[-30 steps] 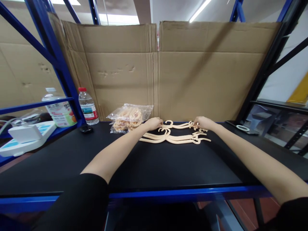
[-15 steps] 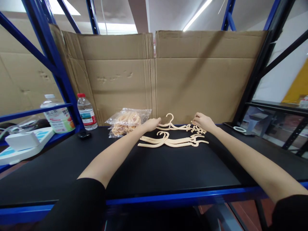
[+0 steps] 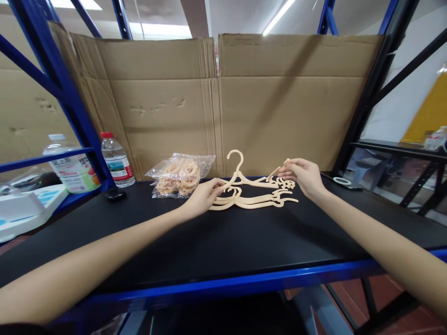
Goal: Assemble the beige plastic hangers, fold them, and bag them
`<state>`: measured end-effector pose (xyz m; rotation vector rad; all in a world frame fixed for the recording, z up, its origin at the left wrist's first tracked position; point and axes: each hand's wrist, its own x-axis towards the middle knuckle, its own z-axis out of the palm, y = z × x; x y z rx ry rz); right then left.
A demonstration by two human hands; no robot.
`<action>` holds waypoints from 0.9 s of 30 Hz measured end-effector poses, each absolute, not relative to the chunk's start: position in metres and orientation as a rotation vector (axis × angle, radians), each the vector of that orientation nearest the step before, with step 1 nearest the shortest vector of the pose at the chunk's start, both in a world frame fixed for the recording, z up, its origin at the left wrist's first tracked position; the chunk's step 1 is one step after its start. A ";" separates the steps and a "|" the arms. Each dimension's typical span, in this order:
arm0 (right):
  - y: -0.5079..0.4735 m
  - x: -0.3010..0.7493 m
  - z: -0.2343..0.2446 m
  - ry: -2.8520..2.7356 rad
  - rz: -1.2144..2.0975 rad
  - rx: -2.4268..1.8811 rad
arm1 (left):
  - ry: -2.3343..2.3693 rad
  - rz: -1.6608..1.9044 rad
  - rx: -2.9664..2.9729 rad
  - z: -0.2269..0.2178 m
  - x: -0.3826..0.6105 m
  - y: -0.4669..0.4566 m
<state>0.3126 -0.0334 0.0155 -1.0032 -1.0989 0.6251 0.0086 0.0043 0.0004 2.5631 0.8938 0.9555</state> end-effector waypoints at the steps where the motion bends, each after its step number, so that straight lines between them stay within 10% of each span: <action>1: -0.039 0.308 0.012 -1.082 0.695 -0.986 | 0.917 0.957 2.560 -0.003 0.003 -0.002; 27: -0.050 0.315 -0.022 -1.330 1.324 -1.037 | 0.963 0.931 2.522 -0.032 -0.017 -0.017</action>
